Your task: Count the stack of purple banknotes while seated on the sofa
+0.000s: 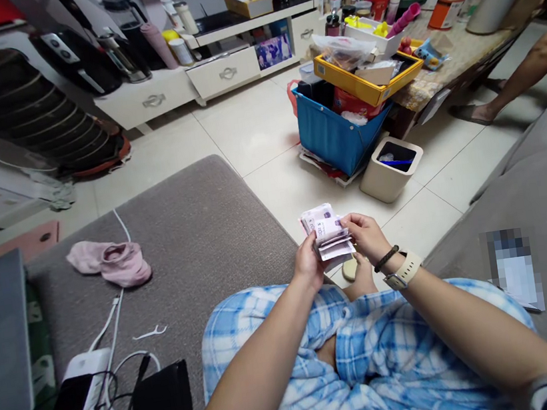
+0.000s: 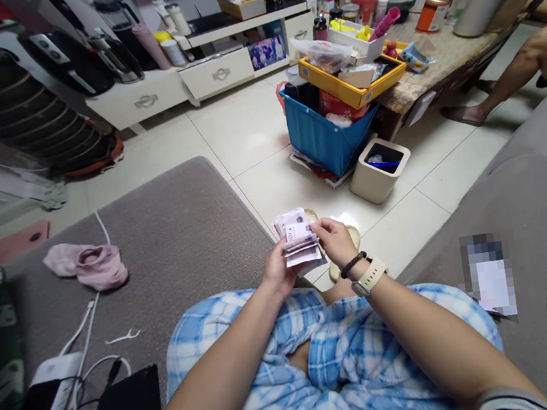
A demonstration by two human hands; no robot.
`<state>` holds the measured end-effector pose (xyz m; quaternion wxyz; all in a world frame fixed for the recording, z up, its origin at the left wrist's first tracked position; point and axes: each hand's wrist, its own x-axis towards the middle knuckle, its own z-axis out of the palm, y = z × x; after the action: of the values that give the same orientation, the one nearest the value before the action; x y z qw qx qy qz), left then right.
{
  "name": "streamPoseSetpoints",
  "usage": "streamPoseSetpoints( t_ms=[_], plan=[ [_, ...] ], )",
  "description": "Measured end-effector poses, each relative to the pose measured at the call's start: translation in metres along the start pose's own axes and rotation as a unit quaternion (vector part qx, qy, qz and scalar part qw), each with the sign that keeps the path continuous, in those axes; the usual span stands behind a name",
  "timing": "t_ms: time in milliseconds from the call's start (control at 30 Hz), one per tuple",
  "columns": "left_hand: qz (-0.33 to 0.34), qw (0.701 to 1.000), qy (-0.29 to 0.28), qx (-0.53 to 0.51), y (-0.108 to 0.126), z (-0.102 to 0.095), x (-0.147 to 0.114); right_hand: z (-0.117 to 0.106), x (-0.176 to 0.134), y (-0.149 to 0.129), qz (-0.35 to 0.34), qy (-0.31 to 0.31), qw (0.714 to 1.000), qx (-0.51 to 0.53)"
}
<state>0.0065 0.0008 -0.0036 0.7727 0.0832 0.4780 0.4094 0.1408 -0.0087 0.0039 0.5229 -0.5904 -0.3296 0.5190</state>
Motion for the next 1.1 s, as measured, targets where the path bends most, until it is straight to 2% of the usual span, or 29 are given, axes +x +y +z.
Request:
streamPoseSetpoints(
  t_ms=[167,367,600,800,1100],
  plan=[
    [0.015,0.999,-0.032,-0.028,-0.003,-0.001,0.006,-0.001,-0.001,-0.001,0.002,-0.034,0.999,-0.004],
    [0.035,0.999,-0.015,0.003,-0.003,-0.002,0.004,-0.004,0.005,0.006,-0.013,0.022,1.000,-0.009],
    [0.047,0.999,-0.006,-0.005,-0.003,0.000,0.002,-0.006,0.008,0.010,-0.024,0.013,0.999,-0.029],
    [-0.003,1.000,-0.013,-0.016,0.000,0.001,0.001,-0.004,0.005,0.005,-0.023,0.001,1.000,-0.020],
    [0.006,1.000,0.000,0.001,0.000,0.001,0.001,-0.002,0.002,0.002,0.012,-0.011,1.000,0.003]
  ],
)
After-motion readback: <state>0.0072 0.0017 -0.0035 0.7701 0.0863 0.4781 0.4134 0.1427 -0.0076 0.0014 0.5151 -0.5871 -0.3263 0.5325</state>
